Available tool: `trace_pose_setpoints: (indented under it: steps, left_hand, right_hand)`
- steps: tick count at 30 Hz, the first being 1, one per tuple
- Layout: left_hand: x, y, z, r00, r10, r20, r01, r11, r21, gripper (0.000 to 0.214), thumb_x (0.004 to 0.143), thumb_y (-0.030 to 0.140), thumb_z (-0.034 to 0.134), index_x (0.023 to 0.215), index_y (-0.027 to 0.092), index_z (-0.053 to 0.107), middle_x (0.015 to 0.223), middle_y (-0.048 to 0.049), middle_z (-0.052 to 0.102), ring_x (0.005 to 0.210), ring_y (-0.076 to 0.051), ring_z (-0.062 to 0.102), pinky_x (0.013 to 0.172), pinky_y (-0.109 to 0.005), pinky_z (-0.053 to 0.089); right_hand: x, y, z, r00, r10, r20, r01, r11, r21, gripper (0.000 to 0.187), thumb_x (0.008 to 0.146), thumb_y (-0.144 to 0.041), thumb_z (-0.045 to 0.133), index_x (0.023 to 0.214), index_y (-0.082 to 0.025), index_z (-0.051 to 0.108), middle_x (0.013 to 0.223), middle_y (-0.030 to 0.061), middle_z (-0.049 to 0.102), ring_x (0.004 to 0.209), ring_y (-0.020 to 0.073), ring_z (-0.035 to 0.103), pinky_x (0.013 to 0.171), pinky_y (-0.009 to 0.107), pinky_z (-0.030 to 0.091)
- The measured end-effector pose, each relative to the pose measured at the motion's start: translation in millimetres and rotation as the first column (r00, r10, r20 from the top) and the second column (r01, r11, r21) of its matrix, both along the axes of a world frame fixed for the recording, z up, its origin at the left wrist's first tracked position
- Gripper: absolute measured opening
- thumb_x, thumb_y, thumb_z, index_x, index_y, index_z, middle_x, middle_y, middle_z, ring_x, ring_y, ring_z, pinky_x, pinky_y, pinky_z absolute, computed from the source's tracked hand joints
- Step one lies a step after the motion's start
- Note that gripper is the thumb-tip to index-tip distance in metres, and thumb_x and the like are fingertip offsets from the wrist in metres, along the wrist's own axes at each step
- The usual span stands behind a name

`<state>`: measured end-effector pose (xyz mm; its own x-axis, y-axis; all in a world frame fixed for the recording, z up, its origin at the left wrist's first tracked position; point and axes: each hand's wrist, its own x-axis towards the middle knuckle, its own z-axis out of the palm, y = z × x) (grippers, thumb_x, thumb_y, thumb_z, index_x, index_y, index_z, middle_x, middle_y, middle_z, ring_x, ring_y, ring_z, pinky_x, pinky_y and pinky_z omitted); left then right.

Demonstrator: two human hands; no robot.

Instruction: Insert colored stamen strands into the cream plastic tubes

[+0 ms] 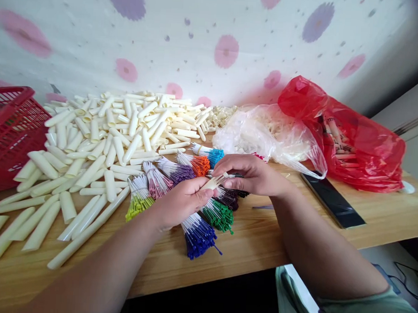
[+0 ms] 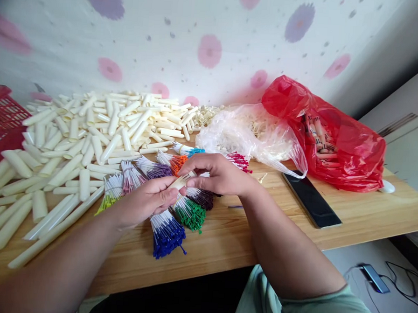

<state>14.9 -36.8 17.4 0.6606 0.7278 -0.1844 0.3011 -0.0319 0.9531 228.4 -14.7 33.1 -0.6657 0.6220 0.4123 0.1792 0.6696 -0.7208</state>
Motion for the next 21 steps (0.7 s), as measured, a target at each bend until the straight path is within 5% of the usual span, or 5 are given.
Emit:
trace_pose_setpoints:
  steps: [3, 9, 13, 16, 21]
  left_hand:
    - [-2, -1, 1.5, 0.999, 0.026, 0.035, -0.026, 1.0, -0.014, 0.036, 0.092, 0.045, 0.038, 0.095, 0.013, 0.056, 0.059, 0.0054, 0.034, 0.048, -0.007, 0.03, 0.044, -0.02, 0.026]
    - [-1, -2, 1.8, 0.966, 0.189, -0.174, -0.09, 0.883, 0.461, 0.028, 0.091, 0.039, 0.04, 0.075, 0.018, 0.049, 0.063, 0.0035, 0.046, 0.06, -0.011, 0.043, 0.057, -0.024, 0.033]
    - [-1, -6, 5.5, 0.982, 0.084, -0.172, 0.004, 0.889, 0.458, 0.028, 0.093, 0.04, 0.037, 0.085, 0.018, 0.053, 0.072, 0.0013, 0.056, 0.067, -0.013, 0.051, 0.062, -0.024, 0.038]
    - [1, -12, 6.5, 0.976, 0.043, -0.213, 0.066, 0.876, 0.477, 0.029, 0.093, 0.04, 0.038, 0.084, 0.018, 0.054, 0.074, 0.0, 0.058, 0.069, -0.015, 0.054, 0.065, -0.025, 0.04]
    - [9, -22, 4.1, 0.975, 0.006, -0.223, 0.113, 0.85, 0.515, 0.024, 0.092, 0.035, 0.04, 0.091, 0.019, 0.057, 0.089, -0.0045, 0.066, 0.081, -0.02, 0.06, 0.074, -0.03, 0.043]
  right_hand:
    - [-1, -3, 2.1, 0.995, -0.087, 0.042, 0.083, 0.993, 0.089, 0.018, 0.087, -0.03, 0.06, 0.099, -0.018, 0.066, 0.088, 0.0059, 0.069, 0.081, 0.0155, 0.063, 0.072, 0.029, 0.049]
    - [-6, -9, 7.4, 0.981, -0.172, 0.088, 0.15, 0.965, 0.213, 0.016, 0.089, -0.028, 0.057, 0.097, -0.017, 0.066, 0.087, 0.0062, 0.069, 0.08, 0.0155, 0.064, 0.069, 0.028, 0.049]
    - [-5, -15, 27.5, 0.998, -0.04, 0.049, 0.036, 0.996, 0.085, 0.031, 0.09, -0.038, 0.054, 0.112, -0.018, 0.061, 0.106, 0.0092, 0.066, 0.1, 0.0186, 0.062, 0.088, 0.033, 0.048]
    - [-18, -18, 37.1, 0.994, -0.095, -0.049, 0.094, 0.995, -0.014, 0.043, 0.093, -0.049, 0.042, 0.124, -0.021, 0.053, 0.126, 0.0097, 0.057, 0.121, 0.0215, 0.051, 0.102, 0.04, 0.04]
    - [-48, -16, 36.3, 0.994, 0.013, -0.11, -0.017, 0.999, -0.032, 0.052, 0.093, -0.053, 0.036, 0.131, -0.018, 0.045, 0.125, 0.0111, 0.056, 0.122, 0.0217, 0.049, 0.107, 0.042, 0.036]
